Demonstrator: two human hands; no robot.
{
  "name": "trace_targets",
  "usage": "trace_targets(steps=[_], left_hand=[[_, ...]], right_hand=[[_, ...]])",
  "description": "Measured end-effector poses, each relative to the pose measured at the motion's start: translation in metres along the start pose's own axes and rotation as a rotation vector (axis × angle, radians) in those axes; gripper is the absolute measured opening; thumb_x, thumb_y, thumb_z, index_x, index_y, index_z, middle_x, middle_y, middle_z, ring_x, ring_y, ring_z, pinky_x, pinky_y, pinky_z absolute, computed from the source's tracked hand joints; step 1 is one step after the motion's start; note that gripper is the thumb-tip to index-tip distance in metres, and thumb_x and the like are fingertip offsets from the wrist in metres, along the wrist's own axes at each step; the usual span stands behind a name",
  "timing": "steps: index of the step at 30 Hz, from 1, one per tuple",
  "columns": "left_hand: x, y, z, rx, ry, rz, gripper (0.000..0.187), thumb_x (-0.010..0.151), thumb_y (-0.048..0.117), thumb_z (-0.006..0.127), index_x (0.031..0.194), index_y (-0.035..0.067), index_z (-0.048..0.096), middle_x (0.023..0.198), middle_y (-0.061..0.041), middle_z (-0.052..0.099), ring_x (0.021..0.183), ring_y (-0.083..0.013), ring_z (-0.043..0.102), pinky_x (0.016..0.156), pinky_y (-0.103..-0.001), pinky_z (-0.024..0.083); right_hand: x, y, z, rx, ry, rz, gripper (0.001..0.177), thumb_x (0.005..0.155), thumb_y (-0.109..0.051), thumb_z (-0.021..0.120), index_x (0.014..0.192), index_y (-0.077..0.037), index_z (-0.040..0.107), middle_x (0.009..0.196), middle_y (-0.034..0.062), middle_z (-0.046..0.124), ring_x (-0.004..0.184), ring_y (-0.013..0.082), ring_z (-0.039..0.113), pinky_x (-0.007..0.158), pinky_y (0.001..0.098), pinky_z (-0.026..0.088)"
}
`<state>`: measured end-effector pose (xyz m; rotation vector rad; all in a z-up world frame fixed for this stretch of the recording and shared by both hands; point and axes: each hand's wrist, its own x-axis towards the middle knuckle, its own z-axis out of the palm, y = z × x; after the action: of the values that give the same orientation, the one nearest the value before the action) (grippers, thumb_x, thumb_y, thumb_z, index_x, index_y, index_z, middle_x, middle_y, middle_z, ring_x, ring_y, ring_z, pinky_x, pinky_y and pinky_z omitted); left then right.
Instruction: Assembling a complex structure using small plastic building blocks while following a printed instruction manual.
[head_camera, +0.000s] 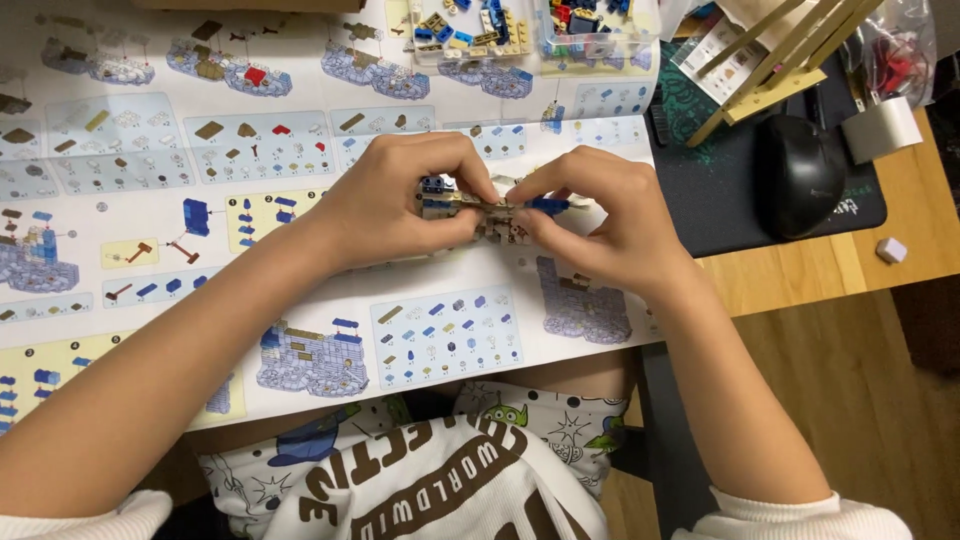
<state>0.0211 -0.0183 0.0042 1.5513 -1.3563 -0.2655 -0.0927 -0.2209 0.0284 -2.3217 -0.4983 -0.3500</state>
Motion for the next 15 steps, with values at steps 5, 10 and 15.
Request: trace_targets(steps=[5,10,15], left_hand=[[-0.003,0.000,0.002,-0.015,0.019,-0.036,0.017,0.082,-0.001,0.064,0.097,0.006,0.067,0.090,-0.006,0.068,0.083,-0.0171,0.064,0.077,-0.027,0.053],[-0.004,-0.001,0.003,-0.064,0.024,-0.053,0.020,0.082,-0.004,0.065,0.100,0.004,0.067,0.092,-0.009,0.069,0.085,-0.0185,0.066,0.081,-0.027,0.056],[-0.004,-0.003,0.002,-0.065,0.036,-0.023,0.018,0.083,-0.004,0.066,0.099,0.004,0.066,0.092,-0.008,0.070,0.085,-0.0190,0.068,0.082,-0.029,0.057]], right_hand=[[0.008,0.002,0.002,0.083,0.018,0.026,0.003,0.092,-0.007,0.067,0.090,-0.006,0.069,0.085,0.0046,0.070,0.078,0.0163,0.063,0.069,0.0282,0.050],[0.006,0.007,0.008,0.201,0.042,0.132,0.003,0.089,-0.004,0.068,0.091,-0.006,0.068,0.084,0.0054,0.068,0.078,0.0146,0.062,0.070,0.0260,0.050],[0.007,0.007,0.010,0.226,0.047,0.203,0.002,0.088,-0.007,0.068,0.089,-0.006,0.068,0.083,0.0049,0.068,0.072,0.0123,0.061,0.065,0.0239,0.048]])
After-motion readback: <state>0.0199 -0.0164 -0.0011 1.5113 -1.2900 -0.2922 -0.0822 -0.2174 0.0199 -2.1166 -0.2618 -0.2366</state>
